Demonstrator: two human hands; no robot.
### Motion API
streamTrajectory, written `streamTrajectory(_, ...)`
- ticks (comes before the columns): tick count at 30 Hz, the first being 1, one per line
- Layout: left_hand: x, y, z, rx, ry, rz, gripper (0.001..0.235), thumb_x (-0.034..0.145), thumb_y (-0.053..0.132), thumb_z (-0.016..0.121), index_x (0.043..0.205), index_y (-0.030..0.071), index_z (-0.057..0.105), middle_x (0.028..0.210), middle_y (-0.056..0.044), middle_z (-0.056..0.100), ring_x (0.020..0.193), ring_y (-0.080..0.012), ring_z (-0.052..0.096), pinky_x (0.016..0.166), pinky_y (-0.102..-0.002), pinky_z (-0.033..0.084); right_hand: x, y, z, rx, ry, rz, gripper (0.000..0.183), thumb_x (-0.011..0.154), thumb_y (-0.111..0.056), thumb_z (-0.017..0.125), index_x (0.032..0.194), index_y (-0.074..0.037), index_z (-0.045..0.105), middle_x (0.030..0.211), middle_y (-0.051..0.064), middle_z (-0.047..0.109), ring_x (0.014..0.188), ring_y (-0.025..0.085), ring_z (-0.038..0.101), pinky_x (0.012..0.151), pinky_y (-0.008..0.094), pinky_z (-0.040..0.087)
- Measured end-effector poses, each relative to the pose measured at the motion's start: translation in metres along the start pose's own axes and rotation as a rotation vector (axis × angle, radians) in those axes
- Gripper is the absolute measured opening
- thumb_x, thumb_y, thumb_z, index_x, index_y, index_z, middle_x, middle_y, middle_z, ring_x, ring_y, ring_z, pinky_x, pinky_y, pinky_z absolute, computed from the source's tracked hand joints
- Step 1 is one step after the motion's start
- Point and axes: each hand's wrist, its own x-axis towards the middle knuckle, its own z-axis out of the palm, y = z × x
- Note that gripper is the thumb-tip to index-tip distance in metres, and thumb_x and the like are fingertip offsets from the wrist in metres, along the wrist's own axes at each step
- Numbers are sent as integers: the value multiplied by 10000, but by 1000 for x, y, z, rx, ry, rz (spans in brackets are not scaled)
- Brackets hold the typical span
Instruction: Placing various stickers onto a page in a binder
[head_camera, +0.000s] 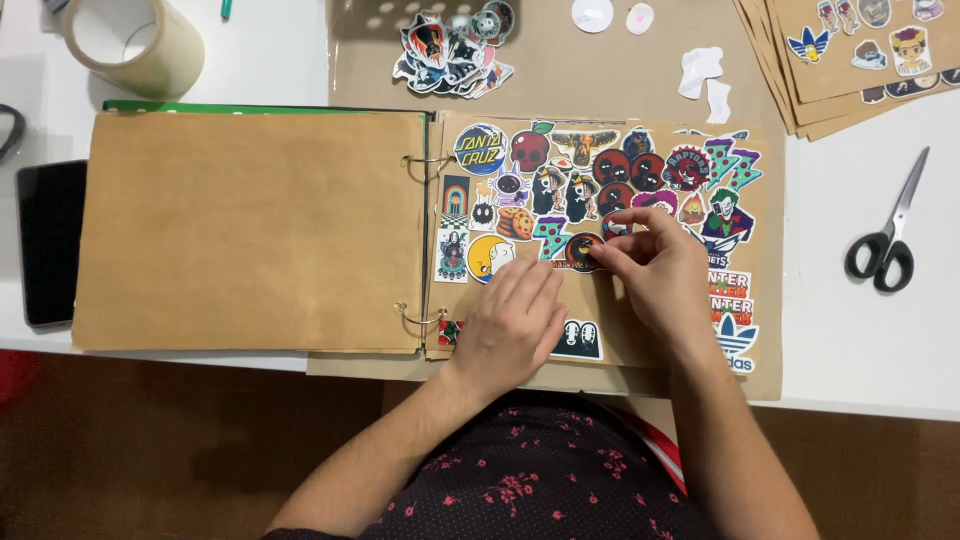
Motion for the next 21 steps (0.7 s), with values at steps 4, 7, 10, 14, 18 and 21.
streamTrajectory(4, -3, -2, 6, 48, 3, 9, 343, 972, 211, 624, 1209, -36, 636, 1162, -212, 599, 1240, -390, 574, 1073, -487, 443, -3, -1, 1, -2, 20, -42, 380, 841, -126, 837, 1185, -97, 679, 838, 121, 749, 774, 253, 709, 744, 362, 566)
streamTrajectory(7, -2, 0, 5, 98, -6, 16, 382, 984, 248, 610, 1235, -40, 621, 1179, -208, 582, 1255, -391, 557, 1093, -486, 425, -6, -3, 2, -37, 47, -90, 368, 844, -115, 842, 1174, -90, 682, 838, 138, 747, 785, 285, 713, 757, 389, 565)
streamTrajectory(10, 2, 2, 2, 125, -81, 16, 496, 998, 352, 577, 1324, -22, 592, 1273, -206, 557, 1297, -371, 495, 1127, -500, 365, -8, -2, 5, -82, 77, -121, 338, 856, -142, 840, 1153, -111, 681, 842, 108, 752, 792, 265, 721, 751, 382, 563)
streamTrajectory(14, 3, 2, 5, 188, -104, 58, 636, 983, 509, 532, 1339, -15, 592, 1302, -193, 539, 1282, -366, 453, 1117, -507, 350, -12, 6, 10, -287, 189, -255, 303, 839, -207, 863, 1080, -118, 702, 810, 73, 732, 762, 280, 711, 729, 410, 548)
streamTrajectory(18, 8, 4, 5, 235, -137, 84, 637, 1002, 515, 481, 1280, -37, 634, 1335, -194, 555, 1337, -376, 419, 1127, -518, 319, -17, 21, 2, -476, 406, -497, 362, 832, -328, 918, 1048, -134, 702, 920, 45, 586, 888, 301, 611, 803, 416, 507)
streamTrajectory(21, 13, 1, 4, 251, -165, 98, 627, 1007, 517, 461, 1262, -26, 643, 1355, -187, 572, 1419, -362, 384, 1171, -508, 279, -24, 49, -22, -429, 493, -490, 320, 921, -332, 896, 1078, -147, 686, 953, 24, 528, 892, 272, 570, 846, 385, 475)
